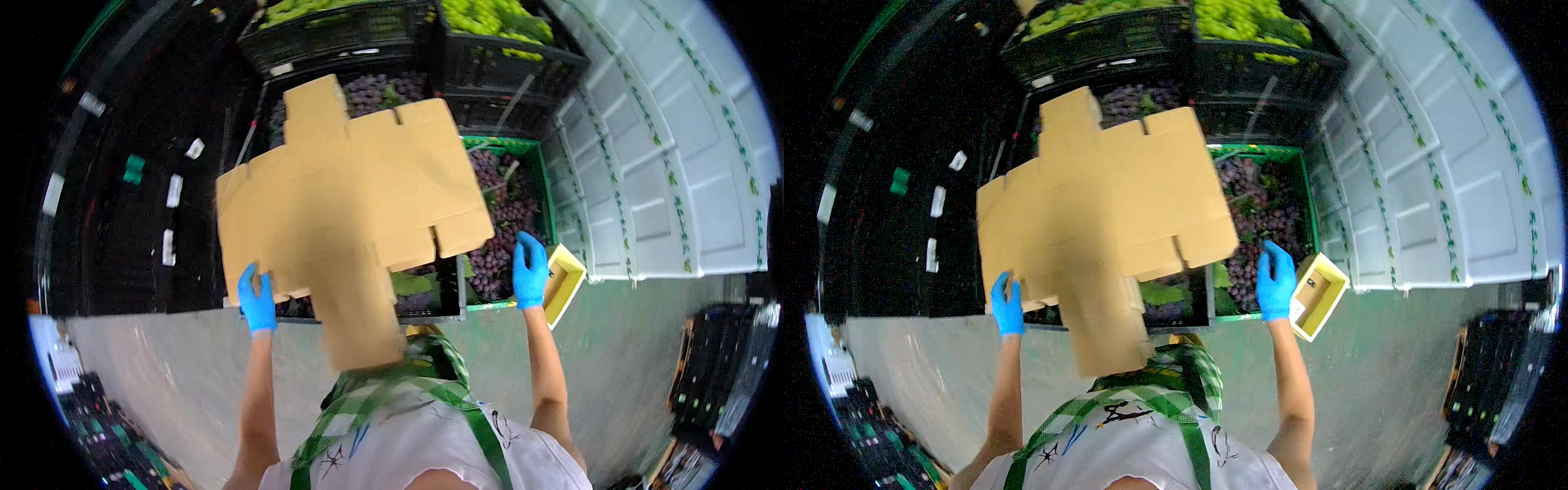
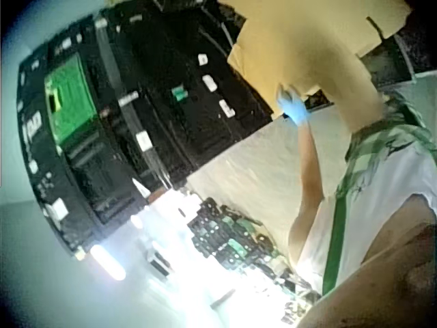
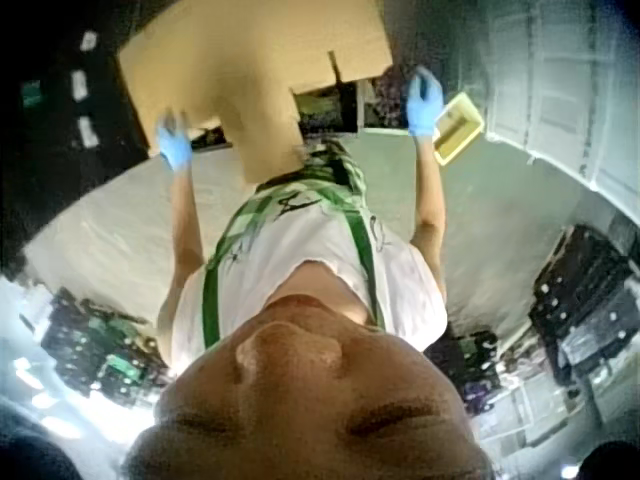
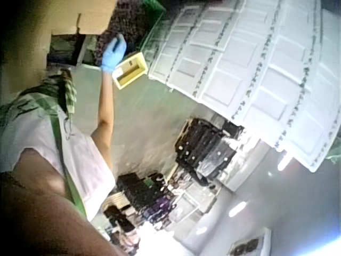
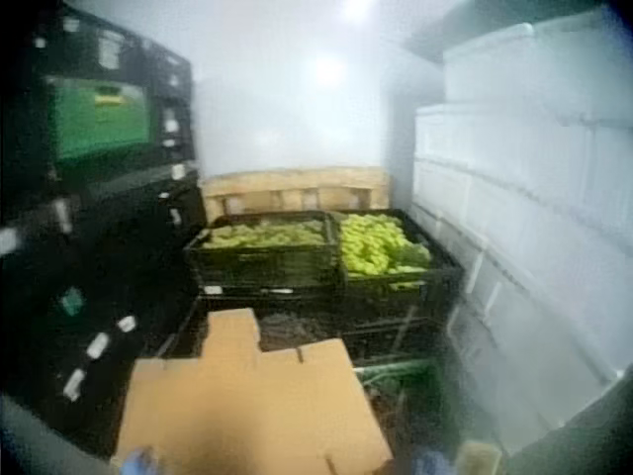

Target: The person assembles small yellow cardboard boxes from flat sheets. They fold the sides up, tuck the flaps into slots, and then place the completed boxes on the floor. The process is repeated multiple times throughout the video.

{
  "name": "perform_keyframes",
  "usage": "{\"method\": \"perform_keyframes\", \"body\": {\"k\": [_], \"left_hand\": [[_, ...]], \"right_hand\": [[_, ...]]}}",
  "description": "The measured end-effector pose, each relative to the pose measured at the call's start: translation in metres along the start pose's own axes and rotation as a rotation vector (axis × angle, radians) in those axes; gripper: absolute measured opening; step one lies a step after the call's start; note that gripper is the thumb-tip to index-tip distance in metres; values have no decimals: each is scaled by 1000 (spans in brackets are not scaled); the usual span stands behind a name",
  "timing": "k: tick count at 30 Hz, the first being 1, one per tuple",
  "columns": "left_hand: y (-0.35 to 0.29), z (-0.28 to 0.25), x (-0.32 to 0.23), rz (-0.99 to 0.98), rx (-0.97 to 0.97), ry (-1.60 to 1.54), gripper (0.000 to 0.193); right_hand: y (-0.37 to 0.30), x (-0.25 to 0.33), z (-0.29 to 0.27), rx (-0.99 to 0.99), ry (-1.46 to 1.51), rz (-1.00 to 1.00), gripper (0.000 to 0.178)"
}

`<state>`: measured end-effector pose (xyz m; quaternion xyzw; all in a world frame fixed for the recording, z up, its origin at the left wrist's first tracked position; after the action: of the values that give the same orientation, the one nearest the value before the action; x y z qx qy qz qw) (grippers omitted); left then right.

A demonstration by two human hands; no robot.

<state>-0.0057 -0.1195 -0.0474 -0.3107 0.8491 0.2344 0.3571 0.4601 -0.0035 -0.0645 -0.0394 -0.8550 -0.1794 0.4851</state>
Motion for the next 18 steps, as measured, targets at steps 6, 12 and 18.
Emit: {"method": "perform_keyframes", "body": {"k": [6,12,18], "left_hand": [[79,-3,49,289,-106,690,52],[111,-11,89,-457,203,247,71],[119,-20,91,-360,222,251,70]], "right_hand": [[71,40,99,158,-345,-182,56],[93,24,120,354,-411,199,71],[108,1,114,325,-311,186,64]]}}
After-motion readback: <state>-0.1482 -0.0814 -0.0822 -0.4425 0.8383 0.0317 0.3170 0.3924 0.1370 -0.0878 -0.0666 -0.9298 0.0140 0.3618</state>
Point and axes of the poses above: each hand's wrist, its own y-axis towards the middle knuckle, its own z-axis out of the palm, x = y × z, the point moved 1 cm from there along y, towards the middle knuckle, and after that the axes turned 4 degrees about -x, right-handed, at the moved point
